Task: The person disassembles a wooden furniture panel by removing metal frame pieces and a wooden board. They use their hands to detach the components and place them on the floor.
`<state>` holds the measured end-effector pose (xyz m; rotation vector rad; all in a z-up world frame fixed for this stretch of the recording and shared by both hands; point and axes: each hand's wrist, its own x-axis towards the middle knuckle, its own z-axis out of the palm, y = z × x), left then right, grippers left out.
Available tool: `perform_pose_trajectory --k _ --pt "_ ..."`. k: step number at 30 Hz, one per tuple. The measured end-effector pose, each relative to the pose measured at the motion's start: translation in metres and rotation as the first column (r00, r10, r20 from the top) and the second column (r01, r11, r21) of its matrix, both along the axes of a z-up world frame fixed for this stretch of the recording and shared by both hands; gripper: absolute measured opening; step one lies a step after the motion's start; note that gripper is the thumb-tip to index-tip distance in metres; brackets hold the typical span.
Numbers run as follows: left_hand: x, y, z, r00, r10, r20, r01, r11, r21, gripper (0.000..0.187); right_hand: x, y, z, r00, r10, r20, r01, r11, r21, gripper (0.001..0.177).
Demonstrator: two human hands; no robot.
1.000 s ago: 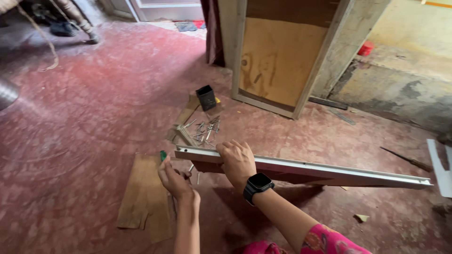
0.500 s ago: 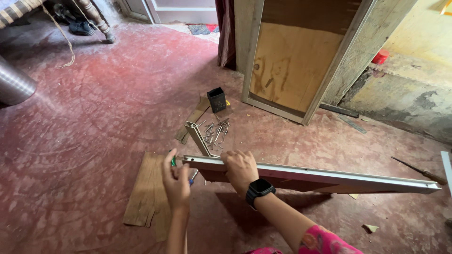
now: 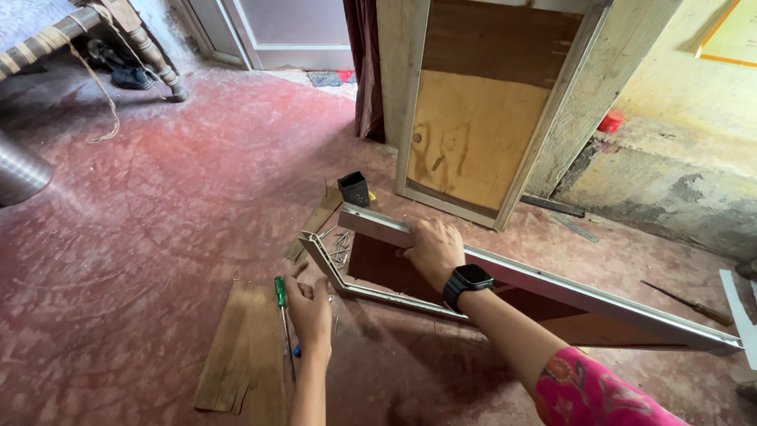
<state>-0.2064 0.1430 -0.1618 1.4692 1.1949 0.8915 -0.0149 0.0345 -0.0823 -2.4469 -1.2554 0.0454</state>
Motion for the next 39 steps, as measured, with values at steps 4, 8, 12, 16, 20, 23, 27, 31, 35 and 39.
perform_pose_trajectory --k 4,8,12,16,20,23,27,31,35,39 --pt "0.013 0.038 -0.003 0.992 0.008 -0.128 0.018 0.979 0.202 0.058 0.002 0.022 -0.016 1.000 0.022 -0.023 -0.023 0.998 -0.057 0.035" --pt "0.026 0.095 -0.024 0.949 -0.078 -0.306 0.138 0.974 0.181 0.068 0.006 0.046 -0.039 0.998 0.055 0.015 -0.055 0.998 -0.014 0.031" --pt "0.037 0.141 -0.069 0.899 -0.174 -0.401 0.269 0.943 0.194 0.068 0.007 0.068 -0.060 0.999 0.042 -0.015 -0.043 0.995 -0.088 0.028" --pt "0.048 0.171 -0.108 0.837 -0.288 -0.466 0.426 0.876 0.225 0.067 0.010 0.091 -0.079 0.998 0.056 0.016 -0.055 0.996 -0.063 0.027" --pt "0.050 0.175 -0.109 0.731 -0.326 -0.599 0.537 0.817 0.210 0.080 0.012 0.112 -0.099 0.998 0.057 0.020 -0.054 0.993 -0.103 0.028" --pt "0.043 0.164 -0.090 0.592 -0.350 -0.726 0.566 0.822 0.066 0.089 0.016 0.126 -0.109 0.997 0.061 0.047 -0.056 0.994 -0.095 0.028" --pt "0.035 0.151 -0.067 0.427 -0.392 -0.815 0.557 0.824 -0.104 0.103 0.018 0.140 -0.122 0.998 0.063 0.021 -0.059 0.990 -0.127 0.027" --pt "0.030 0.145 -0.059 0.492 -0.308 -0.814 0.606 0.793 0.067 0.111 0.014 0.147 -0.130 0.991 0.114 0.068 -0.106 0.989 -0.107 0.029" --pt "0.024 0.140 -0.062 0.443 -0.345 -0.827 0.586 0.810 -0.025 0.110 0.014 0.144 -0.134 0.993 0.086 0.081 -0.079 0.993 -0.087 0.030" --pt "0.025 0.140 -0.063 0.456 -0.359 -0.814 0.581 0.813 -0.032 0.111 0.023 0.147 -0.128 0.997 0.039 0.061 -0.033 0.995 -0.099 0.029"
